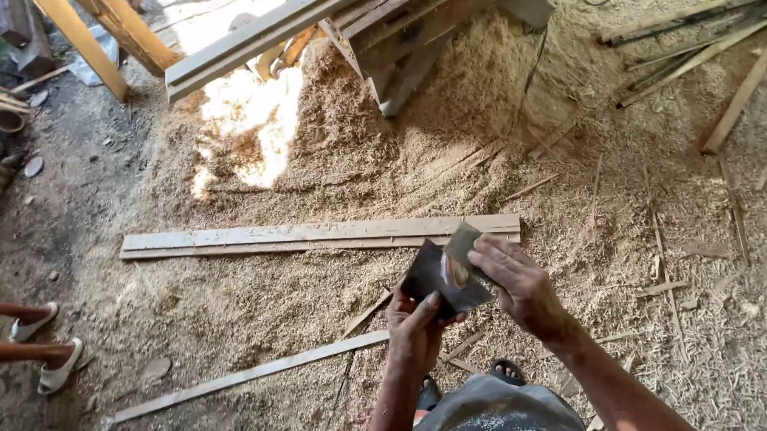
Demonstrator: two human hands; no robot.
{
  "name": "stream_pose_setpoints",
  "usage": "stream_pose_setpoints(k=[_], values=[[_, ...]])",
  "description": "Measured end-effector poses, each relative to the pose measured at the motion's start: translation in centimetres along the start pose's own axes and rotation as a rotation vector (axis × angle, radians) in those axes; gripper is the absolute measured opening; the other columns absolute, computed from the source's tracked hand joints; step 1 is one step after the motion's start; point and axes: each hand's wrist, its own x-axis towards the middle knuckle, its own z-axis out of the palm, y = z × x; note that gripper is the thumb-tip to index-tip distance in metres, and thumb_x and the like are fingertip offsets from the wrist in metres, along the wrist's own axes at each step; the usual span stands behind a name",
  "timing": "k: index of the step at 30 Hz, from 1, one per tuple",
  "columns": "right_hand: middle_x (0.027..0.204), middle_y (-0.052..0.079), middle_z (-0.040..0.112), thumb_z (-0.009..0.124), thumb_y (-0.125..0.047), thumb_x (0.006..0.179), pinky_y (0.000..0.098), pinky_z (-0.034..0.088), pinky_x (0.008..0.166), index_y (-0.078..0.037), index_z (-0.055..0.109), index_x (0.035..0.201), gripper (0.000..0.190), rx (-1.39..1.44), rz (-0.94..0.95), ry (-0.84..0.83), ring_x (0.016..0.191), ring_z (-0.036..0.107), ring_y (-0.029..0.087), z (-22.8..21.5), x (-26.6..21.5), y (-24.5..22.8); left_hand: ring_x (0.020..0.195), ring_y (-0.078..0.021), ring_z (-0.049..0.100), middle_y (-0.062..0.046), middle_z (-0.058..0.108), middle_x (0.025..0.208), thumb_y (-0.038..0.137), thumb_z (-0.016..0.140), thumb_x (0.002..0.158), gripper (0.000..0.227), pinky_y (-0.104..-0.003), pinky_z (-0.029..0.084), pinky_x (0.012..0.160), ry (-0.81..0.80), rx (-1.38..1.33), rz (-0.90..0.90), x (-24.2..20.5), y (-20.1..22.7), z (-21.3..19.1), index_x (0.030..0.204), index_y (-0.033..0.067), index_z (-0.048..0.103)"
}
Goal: Applying wood filler to a wooden frame and smoothing it out with sandpaper.
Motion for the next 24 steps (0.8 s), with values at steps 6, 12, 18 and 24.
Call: stream_pose_setpoints(k=[6,12,18,24], values=[[0.129,0.008,0.072,0.057,-0.002,0.094,0.0434,0.062,0.069,-0.012,0.065,0.133,0.041,0.607,1.108,0.033,0.077,0.071,0.029,-1.9,-1.3,4.1,0.104,-0.0298,0.072,-0.019,0.067,0.122,0.002,0.063,0.097,0.04,-0.046,0.068,0.082,0.132,0.022,0.149,0.9,-0.9,0.4,0.135,0.001,0.052],[0.1,0.014,0.069,0.07,-0.01,0.09,0.0356,0.057,0.082,-0.006,0.069,0.13,0.04,0.393,0.998,-0.223,0.092,0.07,0.023,0.5,-5.2,14.4,0.101,-0.0296,0.072,-0.017,0.067,0.119,0.008,0.06,0.096,0.035,-0.05,0.069,0.08,0.468,-0.028,0.209,-0.2,-1.8,-3.1,0.129,0.0003,0.051],[0.098,0.015,0.081,0.067,-0.007,0.092,0.0342,0.061,0.064,-0.002,0.075,0.119,0.028,0.534,0.724,-0.24,0.075,0.074,0.026,0.5,7.8,0.8,0.101,-0.0332,0.074,-0.023,0.07,0.118,0.005,0.058,0.092,0.036,-0.044,0.067,0.082,0.483,-0.11,0.3,-1.7,3.4,-3.1,0.127,-0.0026,0.055],[0.119,0.017,0.075,0.064,-0.001,0.097,0.0395,0.062,0.092,-0.003,0.071,0.123,0.027,0.286,-0.208,-0.201,0.107,0.076,0.03,4.7,14.7,-11.0,0.097,-0.0203,0.069,-0.014,0.066,0.114,-0.007,0.055,0.101,0.019,-0.035,0.065,0.081,0.396,0.099,0.77,-0.9,6.8,-8.5,0.119,-0.0046,0.054]])
